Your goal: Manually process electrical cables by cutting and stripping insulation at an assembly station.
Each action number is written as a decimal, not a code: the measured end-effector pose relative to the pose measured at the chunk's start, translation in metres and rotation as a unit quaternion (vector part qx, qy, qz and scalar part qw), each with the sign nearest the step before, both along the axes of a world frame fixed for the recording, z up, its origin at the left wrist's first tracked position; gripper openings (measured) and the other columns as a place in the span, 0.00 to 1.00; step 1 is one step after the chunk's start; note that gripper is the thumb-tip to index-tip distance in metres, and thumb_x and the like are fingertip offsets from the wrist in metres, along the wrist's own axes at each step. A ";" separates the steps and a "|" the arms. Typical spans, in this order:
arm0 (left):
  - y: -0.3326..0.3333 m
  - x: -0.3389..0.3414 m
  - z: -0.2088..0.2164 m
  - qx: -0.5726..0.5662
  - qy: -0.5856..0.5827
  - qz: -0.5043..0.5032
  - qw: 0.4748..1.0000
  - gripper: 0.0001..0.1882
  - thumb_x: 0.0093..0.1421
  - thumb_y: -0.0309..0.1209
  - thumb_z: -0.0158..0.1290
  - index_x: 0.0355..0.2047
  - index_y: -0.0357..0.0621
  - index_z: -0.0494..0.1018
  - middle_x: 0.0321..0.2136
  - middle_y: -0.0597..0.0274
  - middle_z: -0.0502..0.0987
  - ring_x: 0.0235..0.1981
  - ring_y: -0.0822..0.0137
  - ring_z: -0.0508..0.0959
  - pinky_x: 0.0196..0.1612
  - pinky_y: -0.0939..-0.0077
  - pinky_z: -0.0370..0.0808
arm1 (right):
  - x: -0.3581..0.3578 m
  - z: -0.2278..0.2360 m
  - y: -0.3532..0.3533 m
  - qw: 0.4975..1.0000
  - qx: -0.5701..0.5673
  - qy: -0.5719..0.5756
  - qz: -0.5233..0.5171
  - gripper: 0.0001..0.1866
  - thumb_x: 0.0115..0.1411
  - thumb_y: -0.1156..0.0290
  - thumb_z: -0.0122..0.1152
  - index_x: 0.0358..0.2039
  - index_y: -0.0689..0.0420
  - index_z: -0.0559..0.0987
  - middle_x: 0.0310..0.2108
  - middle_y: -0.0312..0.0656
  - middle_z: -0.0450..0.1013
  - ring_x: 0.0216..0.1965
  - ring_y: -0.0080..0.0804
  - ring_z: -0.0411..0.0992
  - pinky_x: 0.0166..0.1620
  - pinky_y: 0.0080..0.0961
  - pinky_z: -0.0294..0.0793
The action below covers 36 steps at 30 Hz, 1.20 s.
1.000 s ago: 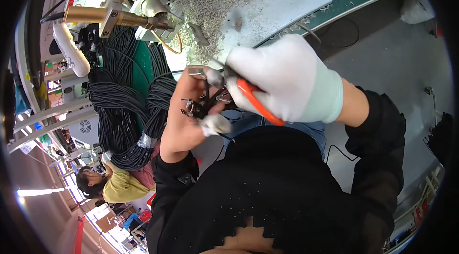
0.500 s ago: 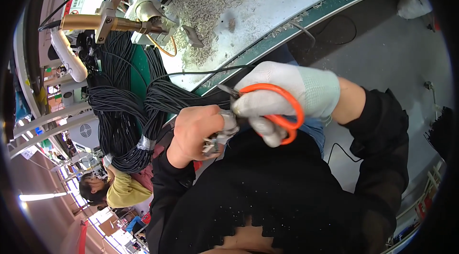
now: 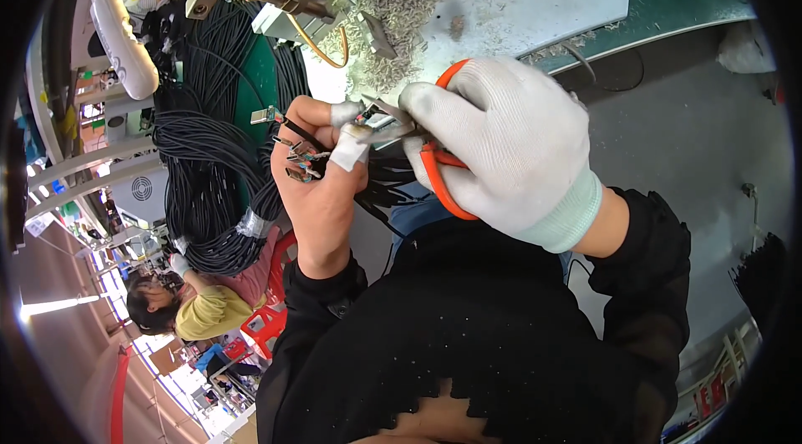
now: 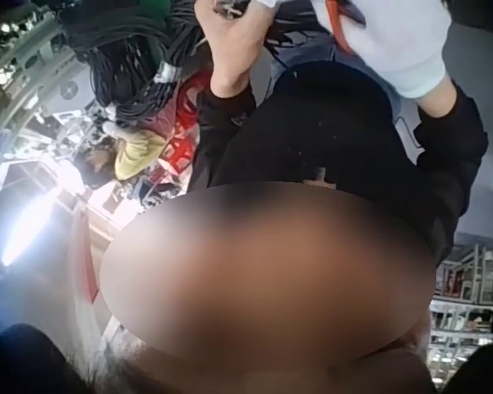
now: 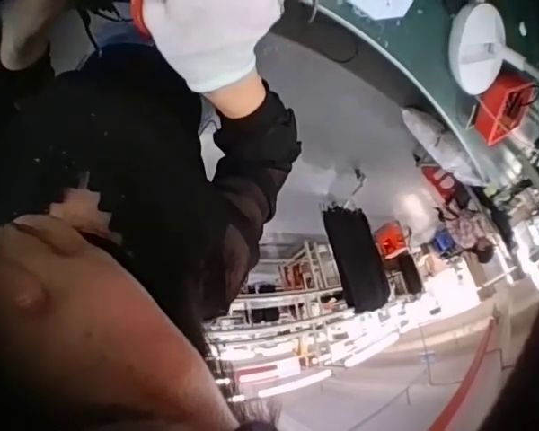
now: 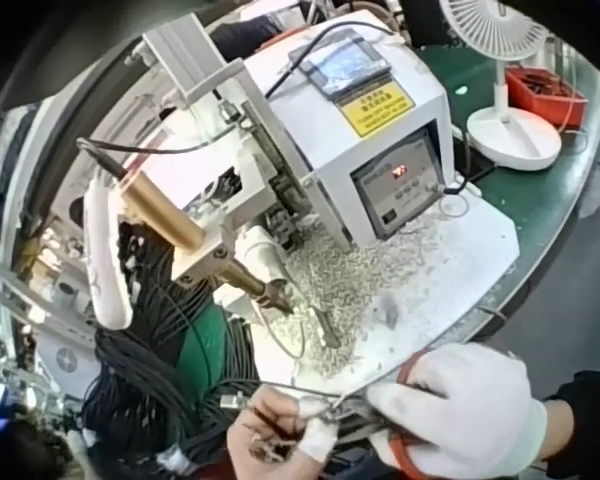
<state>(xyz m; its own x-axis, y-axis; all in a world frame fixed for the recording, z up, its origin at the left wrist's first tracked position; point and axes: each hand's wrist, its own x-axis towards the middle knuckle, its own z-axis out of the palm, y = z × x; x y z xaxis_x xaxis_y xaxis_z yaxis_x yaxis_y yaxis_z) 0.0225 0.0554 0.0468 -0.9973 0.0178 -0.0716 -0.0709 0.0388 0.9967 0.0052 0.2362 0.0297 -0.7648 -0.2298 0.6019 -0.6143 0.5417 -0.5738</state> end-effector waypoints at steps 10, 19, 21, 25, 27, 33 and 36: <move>0.004 -0.008 -0.011 -0.043 0.024 -0.009 0.999 0.11 0.53 0.20 0.58 0.33 0.38 0.67 0.20 0.72 0.71 0.20 0.87 0.62 0.23 0.91 0.57 | 0.011 -0.013 0.002 0.994 0.022 -0.092 0.061 0.11 0.45 0.73 0.67 0.31 0.56 0.77 0.15 0.40 0.67 0.16 0.36 0.68 0.20 0.26 0.65; 0.006 -0.009 -0.016 -0.085 0.025 -0.003 0.996 0.08 0.54 0.21 0.57 0.33 0.38 0.69 0.26 0.69 0.73 0.26 0.83 0.70 0.30 0.89 0.66 | 0.009 -0.027 -0.008 0.979 -0.094 -0.172 0.060 0.09 0.46 0.77 0.64 0.30 0.63 0.78 0.14 0.42 0.67 0.12 0.33 0.65 0.19 0.23 0.64; 0.006 -0.011 -0.017 -0.080 0.012 -0.008 0.997 0.08 0.54 0.21 0.57 0.33 0.38 0.69 0.26 0.69 0.73 0.26 0.83 0.70 0.30 0.89 0.66 | 0.010 -0.027 -0.008 0.977 -0.099 -0.178 0.065 0.09 0.46 0.77 0.64 0.30 0.63 0.78 0.14 0.42 0.67 0.13 0.33 0.65 0.19 0.23 0.64; 0.004 -0.012 -0.019 -0.090 0.052 0.006 0.995 0.08 0.54 0.20 0.57 0.32 0.38 0.69 0.26 0.69 0.74 0.26 0.83 0.70 0.29 0.89 0.66 | 0.014 -0.029 -0.012 0.978 -0.112 -0.163 0.069 0.09 0.46 0.77 0.64 0.31 0.62 0.78 0.15 0.42 0.67 0.13 0.33 0.66 0.20 0.24 0.65; 0.004 -0.011 -0.021 -0.074 0.040 0.009 0.996 0.07 0.54 0.21 0.57 0.32 0.37 0.70 0.25 0.69 0.74 0.26 0.83 0.70 0.29 0.89 0.66 | 0.014 -0.031 -0.014 0.985 -0.115 -0.113 0.054 0.09 0.46 0.78 0.64 0.31 0.62 0.78 0.15 0.41 0.68 0.13 0.34 0.67 0.20 0.25 0.66; 0.009 -0.012 -0.020 -0.083 0.004 0.007 0.997 0.09 0.52 0.21 0.59 0.30 0.37 0.68 0.20 0.72 0.69 0.22 0.84 0.64 0.25 0.88 0.62 | 0.004 -0.038 -0.021 0.997 -0.058 -0.053 -0.008 0.11 0.46 0.78 0.63 0.33 0.62 0.77 0.14 0.41 0.67 0.13 0.34 0.67 0.21 0.25 0.66; 0.003 -0.016 -0.023 -0.106 0.002 -0.020 0.994 0.09 0.52 0.22 0.58 0.30 0.36 0.68 0.21 0.71 0.70 0.22 0.84 0.64 0.25 0.89 0.63 | 0.005 -0.046 -0.021 0.997 -0.062 -0.043 0.008 0.12 0.47 0.77 0.63 0.34 0.63 0.77 0.14 0.41 0.67 0.13 0.34 0.67 0.21 0.25 0.66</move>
<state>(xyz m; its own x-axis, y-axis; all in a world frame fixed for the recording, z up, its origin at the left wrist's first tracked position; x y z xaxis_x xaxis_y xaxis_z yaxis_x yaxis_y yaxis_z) 0.0061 0.0584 0.0238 -0.9963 0.0417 -0.0748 -0.0621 0.2500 0.9662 0.0101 0.2155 -0.0161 -0.8119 -0.1710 0.5582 -0.5677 0.4542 -0.6866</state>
